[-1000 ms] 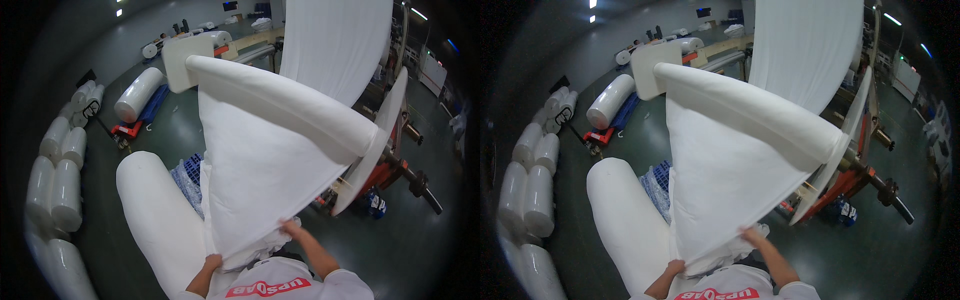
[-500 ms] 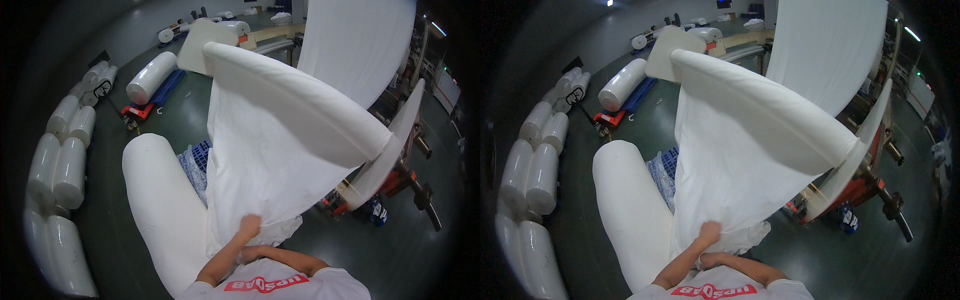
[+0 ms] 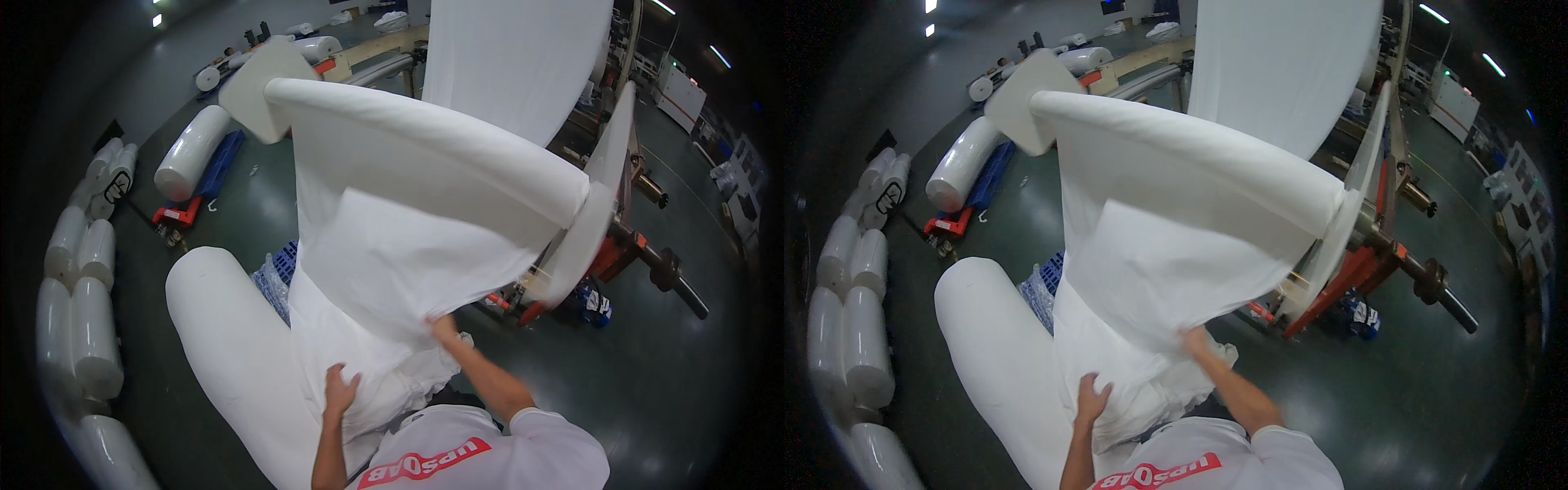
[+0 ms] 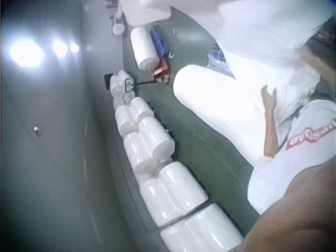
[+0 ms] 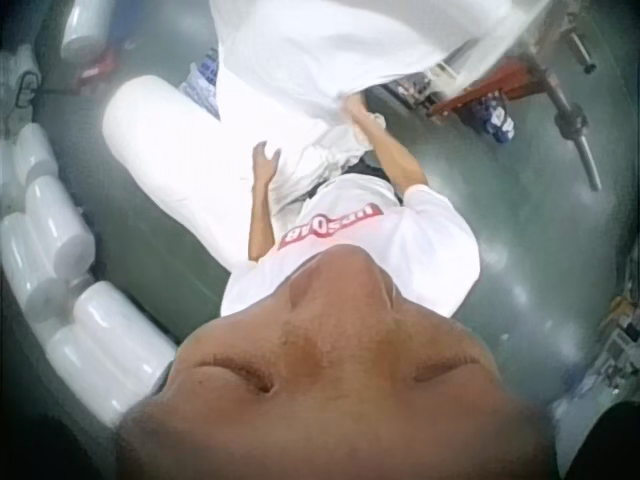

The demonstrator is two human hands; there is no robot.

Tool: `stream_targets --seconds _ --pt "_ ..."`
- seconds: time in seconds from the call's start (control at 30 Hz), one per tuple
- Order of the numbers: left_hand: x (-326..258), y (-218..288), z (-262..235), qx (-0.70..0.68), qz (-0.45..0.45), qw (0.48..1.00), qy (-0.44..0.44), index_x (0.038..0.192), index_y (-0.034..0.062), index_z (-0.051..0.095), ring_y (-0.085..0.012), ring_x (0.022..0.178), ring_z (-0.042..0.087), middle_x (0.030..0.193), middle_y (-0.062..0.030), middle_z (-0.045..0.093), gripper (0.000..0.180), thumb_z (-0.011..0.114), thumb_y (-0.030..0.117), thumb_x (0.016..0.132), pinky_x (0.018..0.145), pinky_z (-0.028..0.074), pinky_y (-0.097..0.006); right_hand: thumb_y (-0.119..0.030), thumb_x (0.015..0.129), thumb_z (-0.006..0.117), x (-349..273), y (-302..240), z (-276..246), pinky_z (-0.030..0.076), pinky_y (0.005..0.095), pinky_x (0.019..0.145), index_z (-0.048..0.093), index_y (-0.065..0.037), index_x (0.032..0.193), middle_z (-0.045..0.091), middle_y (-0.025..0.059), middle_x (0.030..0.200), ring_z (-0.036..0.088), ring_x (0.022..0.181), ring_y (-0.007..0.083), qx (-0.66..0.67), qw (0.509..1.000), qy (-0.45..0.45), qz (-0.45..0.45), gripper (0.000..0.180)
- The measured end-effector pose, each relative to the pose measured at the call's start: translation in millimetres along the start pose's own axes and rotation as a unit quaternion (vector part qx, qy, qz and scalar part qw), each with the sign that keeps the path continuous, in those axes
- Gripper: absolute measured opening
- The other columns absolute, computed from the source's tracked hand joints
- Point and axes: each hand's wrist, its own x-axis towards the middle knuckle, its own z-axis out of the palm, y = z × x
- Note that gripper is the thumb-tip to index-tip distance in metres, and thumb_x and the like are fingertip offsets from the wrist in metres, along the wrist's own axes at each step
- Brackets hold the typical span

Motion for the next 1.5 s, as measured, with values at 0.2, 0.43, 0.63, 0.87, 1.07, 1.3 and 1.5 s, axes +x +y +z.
stream_targets --seconds 0.2,0.43,0.63,0.87,1.07,1.3,1.5 --pt "44.9 110.8 54.3 0.184 0.169 0.961 -0.12 0.094 0.0029 0.059 -0.0361 0.095 0.056 0.096 -0.0174 0.06 0.035 0.071 0.025 0.07 0.083 0.045 -0.046 -0.04 0.088 0.059 -179.8 2.0 118.5 0.035 0.0385 0.103 0.053 0.001 0.12 0.058 0.0192 0.116 0.054 0.111 0.0273 0.018 0.837 -0.433 -0.334 0.053" --pt "-54.0 -104.4 8.3 0.33 -0.074 0.892 -0.298 0.097 0.0062 0.062 -0.035 0.092 0.063 0.093 -0.0172 0.065 0.026 0.061 0.021 0.075 0.081 0.049 -0.046 -0.054 0.079 0.065 -63.1 -26.0 -43.2 0.045 0.0393 0.091 0.052 0.006 0.12 0.06 0.0189 0.116 0.057 0.107 0.031 0.014 0.966 -0.244 0.087 0.073" --pt "-45.6 -81.7 -29.0 0.259 -0.12 0.925 -0.25 0.118 -0.0015 0.05 -0.0366 0.113 0.049 0.117 -0.0238 0.052 0.063 0.072 0.029 0.068 0.093 0.044 -0.045 -0.027 0.084 0.068 -17.1 -101.8 -98.5 0.049 0.0341 0.081 0.056 0.004 0.115 0.062 0.0117 0.109 0.06 0.096 0.0228 0.378 0.914 0.13 0.071 0.045" --pt "42.1 170.4 21.7 0.101 0.201 0.971 -0.074 0.101 0.0017 0.057 -0.0354 0.102 0.054 0.105 -0.0181 0.058 0.048 0.074 0.032 0.068 0.085 0.045 -0.042 -0.033 0.093 0.05 -153.8 -22.6 86.3 0.033 0.0392 0.104 0.049 0.001 0.125 0.053 0.0222 0.124 0.046 0.12 0.0313 0.06 0.923 -0.292 -0.245 0.047" --pt "6.5 -22.4 30.4 0.312 0.011 0.926 -0.212 0.084 0.0081 0.067 -0.0341 0.084 0.064 0.087 -0.0168 0.066 0.017 0.056 0.018 0.075 0.073 0.051 -0.046 -0.058 0.077 0.063 -127.2 -64.3 0.7 0.048 0.04 0.083 0.055 0.003 0.118 0.065 0.0228 0.1 0.062 0.094 0.0327 -0.19 0.822 -0.524 -0.119 0.074" --pt "-56.7 -81.8 -40.7 0.364 -0.185 0.87 -0.277 0.111 -0.0001 0.055 -0.0386 0.105 0.055 0.11 -0.0235 0.057 0.042 0.061 0.019 0.075 0.085 0.048 -0.046 -0.025 0.081 0.071 -38.2 -124.4 -111.0 0.048 0.0332 0.082 0.056 0.006 0.115 0.063 0.014 0.109 0.06 0.094 0.0219 0.404 0.902 0.147 0.041 0.049" --pt "16.7 108.1 13.1 -0.016 0.125 0.992 0.033 0.102 0.0001 0.054 -0.0376 0.101 0.052 0.104 -0.0197 0.055 0.046 0.074 0.03 0.072 0.086 0.042 -0.045 -0.026 0.089 0.054 -125.5 -73.3 32.7 0.034 0.0383 0.103 0.042 0.003 0.13 0.048 0.0203 0.131 0.045 0.122 0.0307 -0.007 0.964 -0.232 -0.128 0.052"
